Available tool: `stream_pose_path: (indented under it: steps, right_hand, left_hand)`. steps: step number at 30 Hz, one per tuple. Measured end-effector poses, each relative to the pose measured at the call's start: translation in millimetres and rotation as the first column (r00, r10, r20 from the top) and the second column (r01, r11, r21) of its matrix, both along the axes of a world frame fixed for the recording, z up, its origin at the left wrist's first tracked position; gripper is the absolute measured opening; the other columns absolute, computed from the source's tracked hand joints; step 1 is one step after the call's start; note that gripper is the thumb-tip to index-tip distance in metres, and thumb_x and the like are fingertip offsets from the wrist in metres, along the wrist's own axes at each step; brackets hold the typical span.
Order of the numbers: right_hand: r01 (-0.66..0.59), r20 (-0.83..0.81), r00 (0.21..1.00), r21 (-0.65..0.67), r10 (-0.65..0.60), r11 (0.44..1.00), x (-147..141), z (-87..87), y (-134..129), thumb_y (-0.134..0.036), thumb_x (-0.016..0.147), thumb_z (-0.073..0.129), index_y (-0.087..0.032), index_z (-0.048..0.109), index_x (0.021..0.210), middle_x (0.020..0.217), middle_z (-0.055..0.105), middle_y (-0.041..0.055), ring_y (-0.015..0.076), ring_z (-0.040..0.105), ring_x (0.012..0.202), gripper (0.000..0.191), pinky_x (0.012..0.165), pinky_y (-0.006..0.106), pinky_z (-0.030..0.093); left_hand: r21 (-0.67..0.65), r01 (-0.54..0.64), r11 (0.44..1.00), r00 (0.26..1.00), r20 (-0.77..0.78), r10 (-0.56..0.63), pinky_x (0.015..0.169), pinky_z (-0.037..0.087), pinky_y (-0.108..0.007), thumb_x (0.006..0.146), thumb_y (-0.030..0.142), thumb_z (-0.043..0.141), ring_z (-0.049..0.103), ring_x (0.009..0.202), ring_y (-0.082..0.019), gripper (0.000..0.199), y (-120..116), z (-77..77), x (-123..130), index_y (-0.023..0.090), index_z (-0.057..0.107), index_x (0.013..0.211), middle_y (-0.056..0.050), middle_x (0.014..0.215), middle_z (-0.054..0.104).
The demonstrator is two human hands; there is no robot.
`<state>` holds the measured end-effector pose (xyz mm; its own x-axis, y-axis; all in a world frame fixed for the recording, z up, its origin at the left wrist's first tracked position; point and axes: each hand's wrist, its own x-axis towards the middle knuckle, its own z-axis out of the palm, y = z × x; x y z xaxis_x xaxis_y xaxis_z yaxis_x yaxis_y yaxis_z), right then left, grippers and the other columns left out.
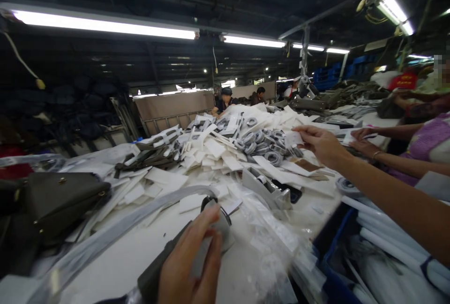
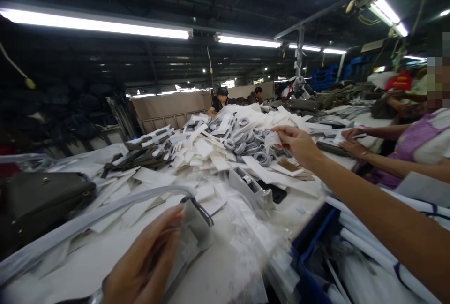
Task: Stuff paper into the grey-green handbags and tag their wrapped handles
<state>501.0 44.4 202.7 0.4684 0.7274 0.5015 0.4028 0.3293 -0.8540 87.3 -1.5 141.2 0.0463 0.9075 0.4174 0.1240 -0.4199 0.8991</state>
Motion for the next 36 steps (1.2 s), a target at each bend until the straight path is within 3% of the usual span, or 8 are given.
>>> stream_pose_path:
  steps: [4,10,15,19,23,30,33,36]
  right_hand:
    - [-0.275,-0.196,0.943,0.001,0.270,0.961,-70.2,11.5,-16.9,-0.044,0.072,0.081,-0.025,0.074,0.096,0.094,0.070,0.0028,0.0144,0.065,0.076,0.031,0.059,0.024,0.058]
    - [-0.511,-0.334,0.813,-0.017,0.477,0.859,-140.3,11.0,-34.8,-0.040,0.070,0.085,-0.024,0.075,0.095,0.086,0.069,0.0022,0.0133,0.062,0.070,0.031,0.059,0.023,0.056]
    - [-0.577,-0.278,0.792,-0.053,0.543,0.815,-165.0,2.0,-34.0,-0.044,0.075,0.080,-0.022,0.073,0.095,0.080,0.066,0.0014,0.0134,0.060,0.068,0.030,0.059,0.025,0.052]
    - [-0.600,-0.272,0.781,-0.079,0.562,0.796,-171.7,-2.5,-29.4,-0.044,0.074,0.081,-0.021,0.073,0.094,0.077,0.066,0.0002,0.0126,0.058,0.066,0.032,0.061,0.024,0.048]
    - [-0.620,-0.273,0.769,-0.097,0.578,0.779,-170.8,-9.4,-24.3,-0.044,0.077,0.080,-0.021,0.073,0.098,0.078,0.066,-0.0012,0.0111,0.058,0.066,0.032,0.062,0.023,0.046]
    - [-0.536,-0.096,0.844,-0.111,0.527,0.837,-158.1,-23.7,-22.0,-0.051,0.081,0.074,-0.022,0.074,0.102,0.083,0.068,0.0007,0.0137,0.060,0.072,0.036,0.066,0.025,0.050]
    - [-0.408,0.116,0.902,-0.092,0.417,0.908,-151.8,-24.8,-28.3,-0.054,0.085,0.069,-0.026,0.075,0.103,0.090,0.071,0.0013,0.0164,0.062,0.079,0.034,0.071,0.027,0.052]
    - [-0.258,0.319,0.912,-0.048,0.259,0.965,-150.2,-23.5,-39.7,-0.056,0.089,0.063,-0.028,0.076,0.103,0.101,0.074,0.0026,0.0199,0.065,0.086,0.034,0.074,0.030,0.054]
  left_hand:
    - [0.037,0.343,0.939,0.939,-0.015,-0.342,0.097,0.053,-0.036,0.092,0.038,0.061,0.061,0.121,-0.027,0.041,24.0,16.9,36.1,0.029,0.063,0.132,-0.005,0.136,0.063]
    - [0.035,0.509,0.860,0.845,0.169,-0.507,0.108,0.043,-0.039,0.094,0.043,0.059,0.060,0.123,-0.026,0.038,44.2,20.9,61.4,0.024,0.068,0.126,-0.007,0.130,0.067]
    - [-0.138,0.661,0.738,0.728,0.360,-0.584,0.085,0.053,-0.034,0.089,0.050,0.065,0.069,0.091,-0.021,0.046,38.6,12.0,50.1,0.017,0.070,0.121,-0.010,0.104,0.075]
    - [-0.187,0.683,0.706,0.712,0.389,-0.585,0.074,0.052,-0.027,0.086,0.051,0.068,0.066,0.084,-0.017,0.043,30.2,10.9,36.9,0.018,0.074,0.114,-0.008,0.098,0.074]
    - [-0.170,0.711,0.682,0.686,0.382,-0.620,0.075,0.050,-0.026,0.082,0.047,0.075,0.064,0.082,-0.016,0.043,26.4,11.2,32.2,0.017,0.074,0.113,-0.008,0.095,0.073]
    - [-0.066,0.556,0.828,0.819,0.209,-0.534,0.080,0.047,-0.030,0.084,0.048,0.071,0.062,0.082,-0.020,0.033,33.0,10.5,31.2,0.017,0.080,0.091,-0.007,0.082,0.072]
    - [0.007,0.427,0.904,0.900,0.097,-0.426,0.083,0.047,-0.031,0.086,0.048,0.067,0.063,0.089,-0.022,0.031,36.2,15.2,26.0,0.019,0.079,0.086,-0.007,0.089,0.073]
    - [0.025,0.377,0.926,0.923,0.077,-0.377,0.077,0.046,-0.028,0.087,0.046,0.066,0.062,0.082,-0.019,0.032,37.1,23.2,20.9,0.017,0.076,0.080,-0.005,0.082,0.069]
